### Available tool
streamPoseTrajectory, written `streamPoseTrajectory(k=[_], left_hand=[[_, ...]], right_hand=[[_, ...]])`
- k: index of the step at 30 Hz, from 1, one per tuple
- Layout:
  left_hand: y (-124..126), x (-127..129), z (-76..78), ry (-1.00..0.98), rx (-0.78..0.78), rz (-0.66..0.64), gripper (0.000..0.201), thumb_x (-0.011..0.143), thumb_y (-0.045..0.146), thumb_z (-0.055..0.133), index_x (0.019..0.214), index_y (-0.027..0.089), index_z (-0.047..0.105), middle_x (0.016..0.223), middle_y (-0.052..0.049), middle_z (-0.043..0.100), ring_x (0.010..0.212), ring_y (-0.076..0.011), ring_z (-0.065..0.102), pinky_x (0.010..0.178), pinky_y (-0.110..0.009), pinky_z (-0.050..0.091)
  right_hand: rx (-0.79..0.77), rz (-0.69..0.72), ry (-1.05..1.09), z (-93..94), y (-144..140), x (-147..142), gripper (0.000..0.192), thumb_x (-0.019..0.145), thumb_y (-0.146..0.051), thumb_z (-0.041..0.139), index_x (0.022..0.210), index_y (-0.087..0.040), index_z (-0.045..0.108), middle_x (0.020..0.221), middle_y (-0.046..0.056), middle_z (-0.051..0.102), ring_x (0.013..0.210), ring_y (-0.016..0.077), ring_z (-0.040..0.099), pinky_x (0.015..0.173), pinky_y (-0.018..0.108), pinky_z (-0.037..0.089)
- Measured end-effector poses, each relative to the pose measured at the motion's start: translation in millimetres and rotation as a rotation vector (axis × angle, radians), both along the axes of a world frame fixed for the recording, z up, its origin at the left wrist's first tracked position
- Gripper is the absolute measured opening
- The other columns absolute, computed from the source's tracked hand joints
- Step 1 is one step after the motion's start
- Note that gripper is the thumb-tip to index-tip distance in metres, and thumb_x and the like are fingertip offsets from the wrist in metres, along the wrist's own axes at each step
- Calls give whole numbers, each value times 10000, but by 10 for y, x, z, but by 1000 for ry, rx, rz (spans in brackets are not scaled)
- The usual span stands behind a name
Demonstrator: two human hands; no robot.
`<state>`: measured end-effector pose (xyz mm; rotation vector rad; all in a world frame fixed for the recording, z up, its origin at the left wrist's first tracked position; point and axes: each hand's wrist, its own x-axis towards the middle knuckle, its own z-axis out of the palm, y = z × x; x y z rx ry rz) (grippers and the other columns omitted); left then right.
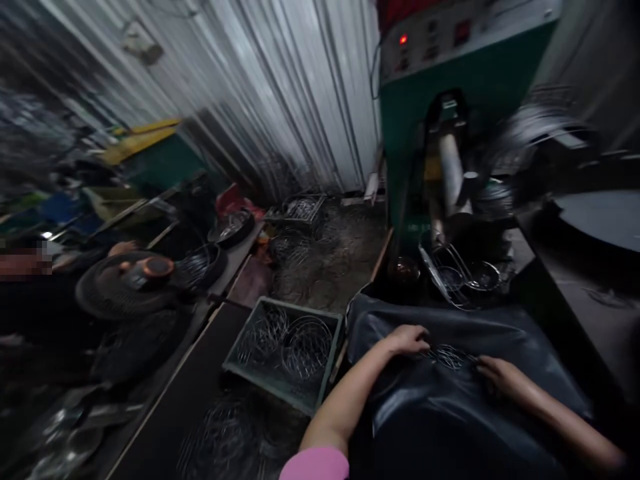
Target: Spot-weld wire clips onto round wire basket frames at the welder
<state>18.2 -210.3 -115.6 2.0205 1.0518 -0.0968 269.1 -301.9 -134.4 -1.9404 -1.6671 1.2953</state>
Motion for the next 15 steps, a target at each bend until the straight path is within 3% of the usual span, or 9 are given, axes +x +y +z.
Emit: streamPoseTrajectory(k=[4, 9, 15], left_hand=[[186, -111, 122, -122, 3, 165, 378, 779, 233, 582, 1143, 128, 594, 1115, -96, 639, 1011, -208, 590, 901, -300, 442], [309, -114, 223, -199, -36, 275, 383, 784, 210, 571, 1157, 125, 581, 1099, -90, 641, 968, -186, 586, 885, -298, 446], [272, -55, 146, -219, -133, 280, 406, 777, 215, 577, 1171, 119, 574, 1021, -79, 647, 893, -162, 585, 834, -283, 464]], right_hand=[[-182, -137, 367, 110, 80, 58, 269, 785, -460, 511, 684, -211, 533, 525, 21, 598, 488, 176, 589, 479, 265, 509], [-258, -351, 649, 256, 112, 166, 236, 674, -364, 684, 783, -180, 585, 717, 67, 638, 681, 195, 651, 647, 298, 565], [-242, -373, 684, 347, 49, 202, 259, 667, -360, 708, 763, -163, 571, 712, 36, 598, 553, 124, 589, 464, 212, 497]])
